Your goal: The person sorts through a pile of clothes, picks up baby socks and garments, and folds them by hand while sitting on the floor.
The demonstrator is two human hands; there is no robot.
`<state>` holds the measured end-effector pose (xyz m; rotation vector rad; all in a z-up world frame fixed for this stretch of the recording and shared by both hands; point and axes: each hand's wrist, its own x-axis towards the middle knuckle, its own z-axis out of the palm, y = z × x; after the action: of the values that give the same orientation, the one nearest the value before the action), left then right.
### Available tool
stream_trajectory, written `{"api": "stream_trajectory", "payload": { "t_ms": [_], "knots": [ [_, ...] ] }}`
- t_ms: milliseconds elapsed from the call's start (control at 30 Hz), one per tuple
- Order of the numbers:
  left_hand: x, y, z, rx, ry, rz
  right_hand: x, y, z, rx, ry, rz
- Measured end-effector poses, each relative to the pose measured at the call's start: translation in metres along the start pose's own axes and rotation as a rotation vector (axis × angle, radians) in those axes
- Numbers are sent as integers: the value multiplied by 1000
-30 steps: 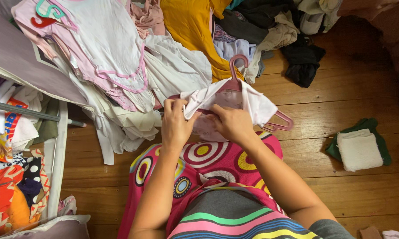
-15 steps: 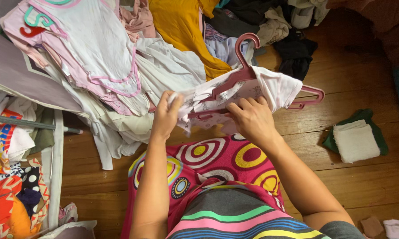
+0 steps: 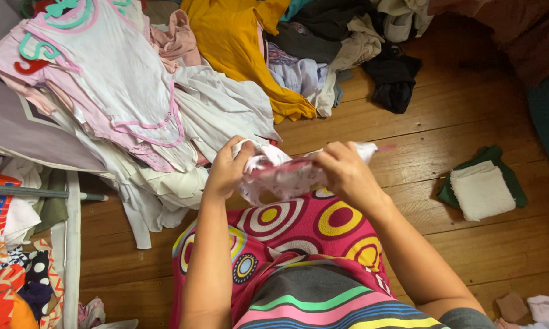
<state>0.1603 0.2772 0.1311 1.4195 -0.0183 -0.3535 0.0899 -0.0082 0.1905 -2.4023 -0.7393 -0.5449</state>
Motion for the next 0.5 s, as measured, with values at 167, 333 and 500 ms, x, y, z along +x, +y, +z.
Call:
{"api": "stream_trajectory", "payload": {
  "t_ms": [167, 333, 500],
  "knots": [
    [15, -43, 32, 219, -213, 206, 4, -14, 10, 209, 47, -89],
    [1, -45, 23, 808, 265, 156, -7, 18, 3, 326, 332, 306],
    [-15, -22, 23, 341, 430, 44, -18, 51, 16, 978, 737, 604]
  ]
}}
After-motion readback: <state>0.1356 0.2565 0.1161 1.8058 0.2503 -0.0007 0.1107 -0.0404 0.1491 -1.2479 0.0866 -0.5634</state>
